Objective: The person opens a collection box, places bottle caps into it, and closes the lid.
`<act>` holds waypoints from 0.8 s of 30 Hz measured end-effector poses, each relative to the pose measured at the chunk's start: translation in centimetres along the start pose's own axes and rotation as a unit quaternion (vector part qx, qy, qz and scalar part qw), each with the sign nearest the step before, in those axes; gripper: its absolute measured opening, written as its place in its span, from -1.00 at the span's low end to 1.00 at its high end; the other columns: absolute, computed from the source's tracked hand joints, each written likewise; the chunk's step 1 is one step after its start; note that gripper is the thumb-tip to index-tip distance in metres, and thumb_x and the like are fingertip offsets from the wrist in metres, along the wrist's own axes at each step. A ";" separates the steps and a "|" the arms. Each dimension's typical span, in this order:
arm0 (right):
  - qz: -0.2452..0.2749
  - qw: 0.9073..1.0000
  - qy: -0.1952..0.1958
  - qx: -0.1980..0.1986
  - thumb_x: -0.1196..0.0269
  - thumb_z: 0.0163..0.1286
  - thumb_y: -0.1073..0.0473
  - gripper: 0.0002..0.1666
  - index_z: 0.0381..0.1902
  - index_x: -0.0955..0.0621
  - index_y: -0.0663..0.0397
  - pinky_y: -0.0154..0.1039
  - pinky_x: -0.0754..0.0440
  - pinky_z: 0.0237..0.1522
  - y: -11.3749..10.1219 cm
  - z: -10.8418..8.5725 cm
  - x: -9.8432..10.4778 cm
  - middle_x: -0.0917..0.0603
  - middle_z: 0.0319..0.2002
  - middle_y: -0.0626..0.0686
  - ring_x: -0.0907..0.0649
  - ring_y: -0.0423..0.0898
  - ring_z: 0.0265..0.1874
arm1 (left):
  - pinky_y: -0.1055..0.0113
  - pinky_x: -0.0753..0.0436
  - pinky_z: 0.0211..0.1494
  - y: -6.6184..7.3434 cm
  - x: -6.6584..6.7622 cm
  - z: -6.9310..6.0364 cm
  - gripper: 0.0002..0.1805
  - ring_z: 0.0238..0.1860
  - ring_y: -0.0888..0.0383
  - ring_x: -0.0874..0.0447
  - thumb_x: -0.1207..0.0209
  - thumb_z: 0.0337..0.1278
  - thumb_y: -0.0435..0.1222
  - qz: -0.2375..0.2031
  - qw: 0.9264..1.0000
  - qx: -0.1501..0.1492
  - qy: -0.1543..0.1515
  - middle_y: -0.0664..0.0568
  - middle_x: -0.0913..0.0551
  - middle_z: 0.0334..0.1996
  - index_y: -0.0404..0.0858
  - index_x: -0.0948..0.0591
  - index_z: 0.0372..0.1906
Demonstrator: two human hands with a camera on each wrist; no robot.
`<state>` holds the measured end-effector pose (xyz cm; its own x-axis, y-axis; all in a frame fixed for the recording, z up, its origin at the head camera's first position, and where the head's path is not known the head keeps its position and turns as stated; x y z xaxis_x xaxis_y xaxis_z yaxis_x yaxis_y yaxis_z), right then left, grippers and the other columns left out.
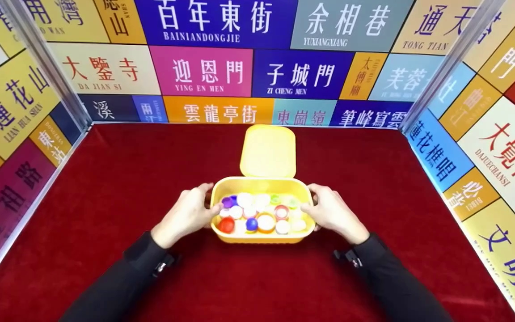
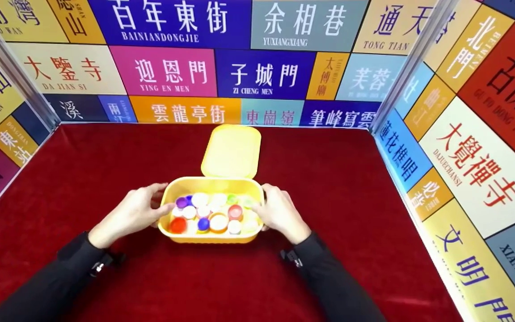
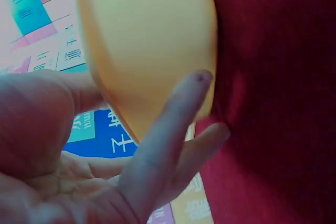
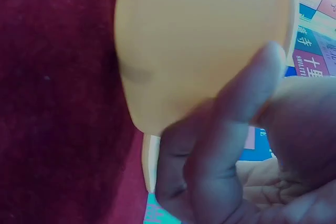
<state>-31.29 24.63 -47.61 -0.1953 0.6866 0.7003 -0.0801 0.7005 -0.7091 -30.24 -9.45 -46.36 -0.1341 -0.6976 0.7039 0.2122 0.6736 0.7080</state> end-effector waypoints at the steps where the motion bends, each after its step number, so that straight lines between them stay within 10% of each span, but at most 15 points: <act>1: 0.001 1.000 -0.005 -0.002 -0.40 0.56 0.30 -0.65 0.23 -0.71 0.24 -0.01 -0.88 -0.53 -0.1 -0.1 0.1 -0.85 -0.27 0.23 -0.77 -0.09 -0.70 | 0.04 -0.98 -0.14 -0.2 -0.2 -0.1 -0.33 -0.18 -0.09 -1.03 -0.45 0.50 -0.32 -0.022 1.000 0.018 -0.013 -0.42 -0.89 0.12 -0.55 -0.58 0.55; 7: -0.016 1.000 -0.010 0.003 -0.38 0.53 0.30 -0.81 0.04 -0.72 0.25 -0.13 -0.86 -0.51 -0.6 -0.6 0.3 -0.82 -0.30 0.18 -0.78 -0.11 -0.66 | 0.12 -0.93 -0.40 -0.3 -0.7 -0.3 -0.52 -0.42 0.00 -0.99 -0.36 0.51 -0.48 -0.094 0.992 0.064 -0.048 -0.39 -0.89 0.03 -0.48 -0.68 0.44; 18: -0.025 1.000 0.005 0.016 -0.38 0.52 0.32 -0.61 0.26 -0.75 0.30 -0.14 -0.84 -0.56 -1.3 -0.2 1.1 -0.89 -0.14 0.28 -0.80 -0.10 -0.65 | 0.10 -0.92 -0.41 0.3 0.0 0.2 -0.52 -0.52 0.04 -0.95 -0.41 0.44 -0.49 -0.074 0.995 0.058 -0.028 -0.40 -0.89 0.01 -0.48 -0.71 0.40; 24: -0.063 0.998 0.011 -0.007 -0.40 0.53 0.29 -0.55 0.30 -0.73 0.38 -0.12 -0.85 -0.53 0.0 -1.0 3.9 -0.88 -0.03 0.37 -0.80 -0.10 -0.61 | 0.18 -0.90 -0.44 2.6 -1.9 1.3 -0.55 -0.49 0.05 -0.96 -0.47 0.41 -0.45 -0.088 0.995 0.032 -0.030 -0.35 -0.91 -0.05 -0.47 -0.77 0.32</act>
<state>-31.04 27.51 -44.82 -0.1640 0.5973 0.7851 -0.0894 0.7836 -0.6149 -30.66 -6.10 -45.75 -0.2212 -0.7920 0.5690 0.1179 0.5575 0.8218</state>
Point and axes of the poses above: each hand's wrist, its own z-axis towards the middle knuckle, its own x-axis out of the back of the hand, y = z × x, the point moved 8 cm from there along z, towards the middle knuckle
